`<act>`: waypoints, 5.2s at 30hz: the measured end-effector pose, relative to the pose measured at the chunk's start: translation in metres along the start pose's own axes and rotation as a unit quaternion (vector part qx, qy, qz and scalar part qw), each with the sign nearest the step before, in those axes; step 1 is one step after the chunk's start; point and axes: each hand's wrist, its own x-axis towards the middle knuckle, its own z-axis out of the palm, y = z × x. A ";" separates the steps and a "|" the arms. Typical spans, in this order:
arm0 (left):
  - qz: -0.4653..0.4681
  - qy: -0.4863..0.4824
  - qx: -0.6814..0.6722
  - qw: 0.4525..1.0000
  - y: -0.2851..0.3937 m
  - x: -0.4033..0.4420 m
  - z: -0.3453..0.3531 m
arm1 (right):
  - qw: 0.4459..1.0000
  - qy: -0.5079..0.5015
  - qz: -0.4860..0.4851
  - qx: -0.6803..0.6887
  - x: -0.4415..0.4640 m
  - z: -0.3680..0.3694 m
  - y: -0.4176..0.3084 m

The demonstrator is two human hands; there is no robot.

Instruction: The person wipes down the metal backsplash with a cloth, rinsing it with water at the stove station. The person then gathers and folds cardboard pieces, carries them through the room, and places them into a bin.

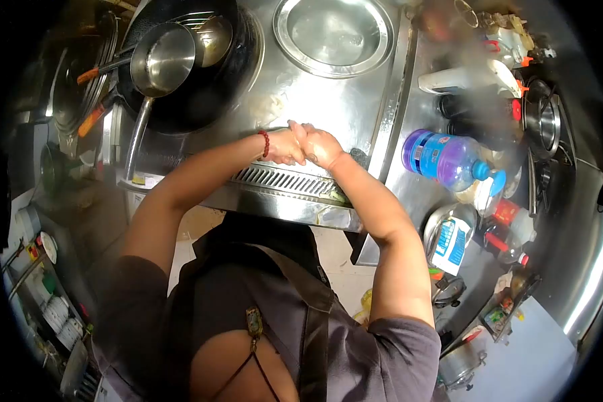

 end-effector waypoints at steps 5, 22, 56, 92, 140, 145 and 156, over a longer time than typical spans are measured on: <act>0.140 0.224 0.476 0.839 0.006 0.000 0.006 | 0.980 -0.018 0.168 0.103 0.001 0.024 -0.006; 0.093 -0.061 -0.214 0.971 -0.035 -0.055 -0.016 | 0.972 0.125 -0.179 -0.090 -0.028 -0.021 -0.076; 0.144 0.238 0.565 0.777 -0.043 -0.039 0.007 | 0.807 0.023 0.454 0.376 0.001 0.043 -0.108; 0.556 0.213 0.138 0.792 -0.044 -0.051 -0.013 | 0.976 0.219 0.003 -0.014 0.020 0.010 -0.098; 0.271 0.106 -0.498 0.817 -0.072 -0.146 0.002 | 0.522 0.068 0.031 0.850 -0.073 0.031 -0.165; 0.250 0.183 -0.580 0.753 -0.124 -0.222 0.037 | 0.464 0.310 0.308 0.770 -0.013 0.079 -0.304; 0.217 -0.019 -0.398 0.891 -0.307 -0.339 -0.038 | 0.716 0.580 0.387 0.023 -0.052 0.167 -0.216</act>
